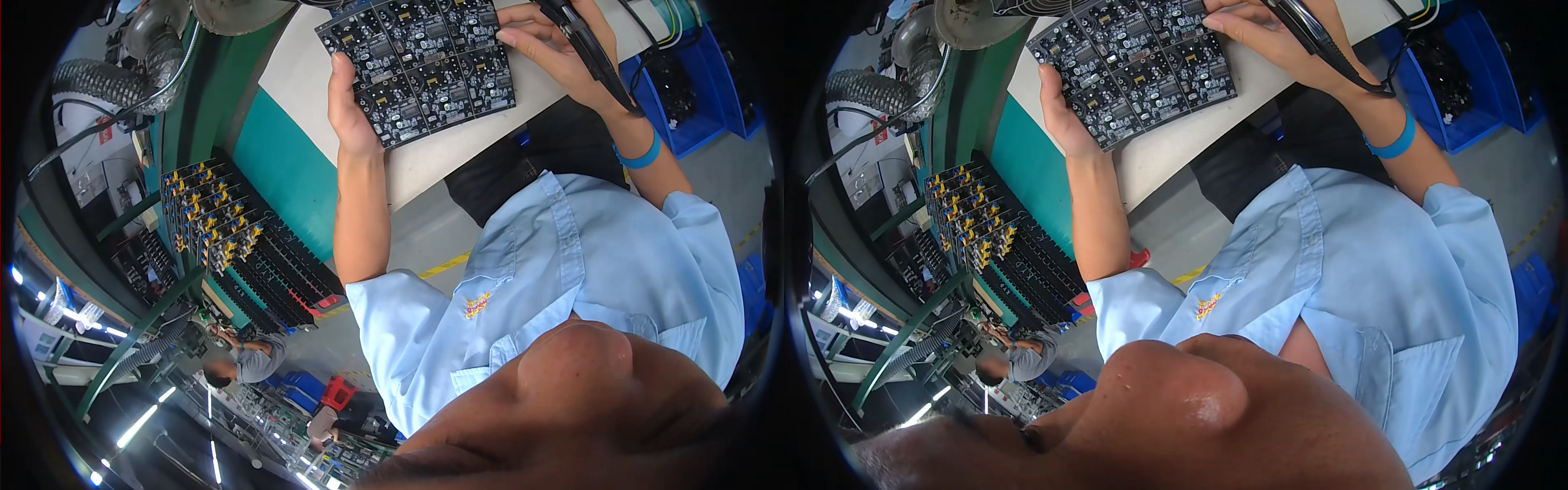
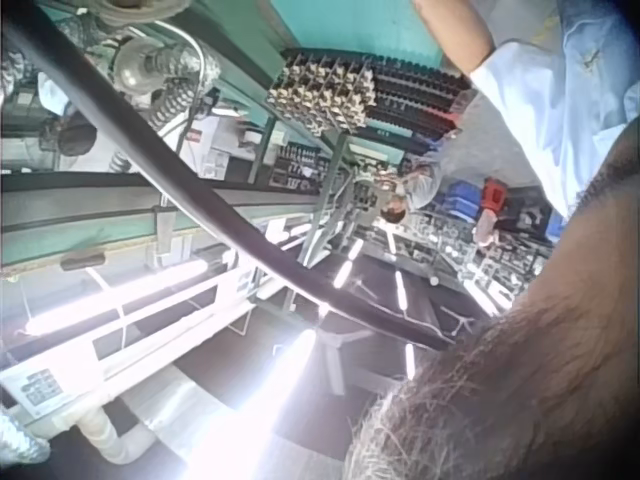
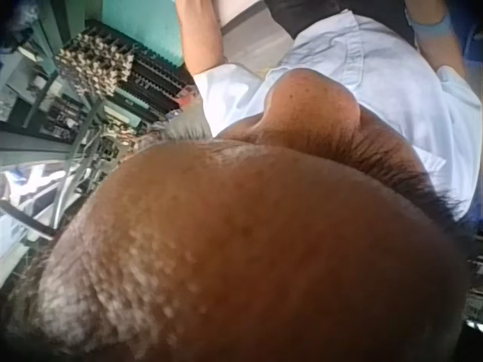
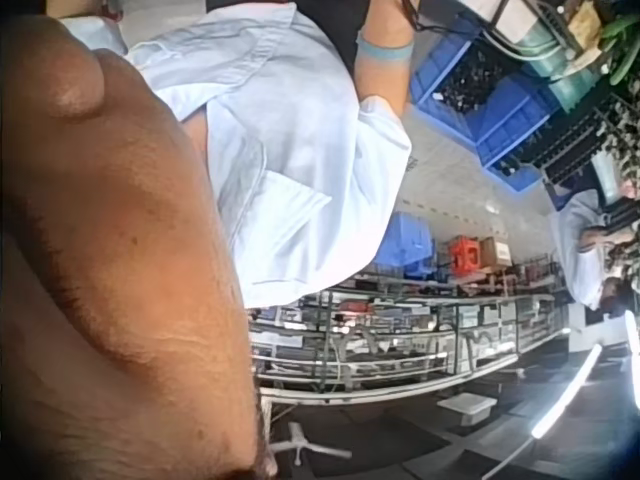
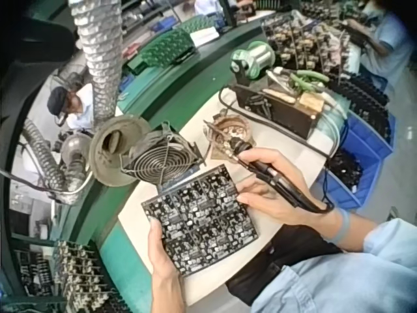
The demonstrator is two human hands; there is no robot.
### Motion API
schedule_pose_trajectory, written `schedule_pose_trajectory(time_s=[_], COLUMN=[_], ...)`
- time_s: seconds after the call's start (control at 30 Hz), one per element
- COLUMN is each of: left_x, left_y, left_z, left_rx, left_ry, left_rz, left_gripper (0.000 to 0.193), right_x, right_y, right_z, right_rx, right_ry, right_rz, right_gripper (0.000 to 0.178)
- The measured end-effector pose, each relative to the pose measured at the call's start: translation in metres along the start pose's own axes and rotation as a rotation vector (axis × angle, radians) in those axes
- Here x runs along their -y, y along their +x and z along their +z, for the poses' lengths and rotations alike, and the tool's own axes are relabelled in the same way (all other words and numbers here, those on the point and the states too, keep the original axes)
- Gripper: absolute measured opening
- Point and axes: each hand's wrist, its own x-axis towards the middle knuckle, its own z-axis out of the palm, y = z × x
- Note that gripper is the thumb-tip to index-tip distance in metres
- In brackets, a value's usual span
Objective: Soldering electronic components onto a printed circuit board and trimming the leads.
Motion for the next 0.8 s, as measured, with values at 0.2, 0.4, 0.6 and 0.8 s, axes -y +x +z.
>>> schedule_pose_trajectory(time_s=[0.2, 0.4, 0.6, 0.8], left_x=[-0.003, -0.007, -0.012, -0.014], left_y=[-0.004, -0.005, -0.001, 0.0], left_z=[0.003, 0.017, 0.025, -0.007], left_rx=[-0.081, -0.049, 0.065, 0.278], left_ry=[0.446, 0.015, -0.119, 0.186], left_rz=[0.016, -0.095, -0.307, -0.372], left_gripper=[0.056, 0.063, 0.059, 0.052], right_x=[-0.017, -0.009, 0.001, 0.013], right_y=[0.005, 0.007, 0.0, -0.001], right_z=[-0.002, 0.001, 0.005, 0.011], right_rx=[0.022, 0.008, -0.077, -0.112], right_ry=[-0.013, 0.335, 0.5, 0.562], right_rz=[0.043, 0.265, 0.24, 0.104], right_gripper=[0.064, 0.064, 0.06, 0.057])
